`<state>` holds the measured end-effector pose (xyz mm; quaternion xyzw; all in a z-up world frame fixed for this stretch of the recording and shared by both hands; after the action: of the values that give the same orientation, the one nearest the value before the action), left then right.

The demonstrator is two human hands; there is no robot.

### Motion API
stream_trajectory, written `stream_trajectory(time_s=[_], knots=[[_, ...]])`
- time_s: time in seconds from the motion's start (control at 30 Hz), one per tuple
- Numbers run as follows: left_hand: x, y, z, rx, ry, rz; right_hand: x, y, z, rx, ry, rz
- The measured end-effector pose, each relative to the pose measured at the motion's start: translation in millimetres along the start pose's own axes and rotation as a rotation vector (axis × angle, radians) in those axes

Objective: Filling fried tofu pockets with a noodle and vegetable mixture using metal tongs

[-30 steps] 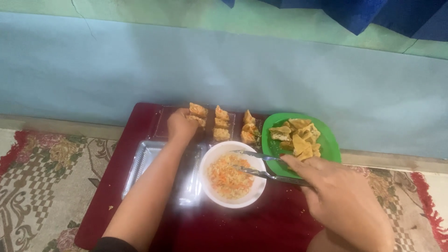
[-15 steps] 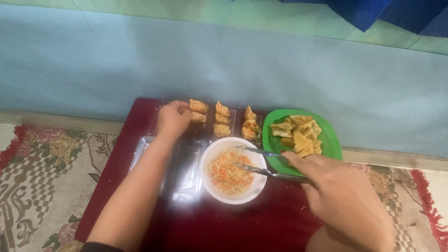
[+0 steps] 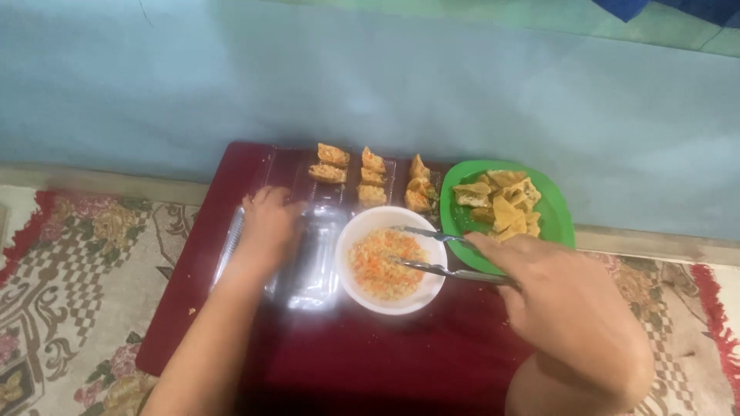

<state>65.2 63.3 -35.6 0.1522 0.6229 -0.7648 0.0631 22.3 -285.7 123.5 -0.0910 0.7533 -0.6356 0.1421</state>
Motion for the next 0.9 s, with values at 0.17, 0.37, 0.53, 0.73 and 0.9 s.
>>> stream_trajectory(time_s=[0.17,0.37,0.53,0.73,0.9], knots=[[0.6,-18.2,28.5,0.054,0.085,0.137,-0.7,-1.2,-0.6,0.034,0.039,-0.022],[-11.9,-30.5,71.8,0.318,0.061,0.131,-6.8,-2.1,7.4,0.016,0.031,-0.045],[-31.0,-23.6,88.6,0.466,-0.006,0.213,0.6,-19.7,29.6,0.101,0.221,-0.049],[-92.5,7.8,153.4,0.476,0.37,0.207,8.0,-32.8,54.8,-0.024,0.265,0.123],[-157.6,99.0,189.4,0.291,0.517,0.116,11.1,-42.5,65.5,-0.115,0.155,0.26]])
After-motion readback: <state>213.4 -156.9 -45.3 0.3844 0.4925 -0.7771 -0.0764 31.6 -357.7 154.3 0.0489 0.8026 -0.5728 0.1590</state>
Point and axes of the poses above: each hand's wrist, its own x-axis away from the middle knuckle, its own y-axis out of the palm, z = x × y, the point moved 5 cm from there along -x, towards the middle knuckle, and after that the axes turned 8 degrees about y, right-handed, at the moved point
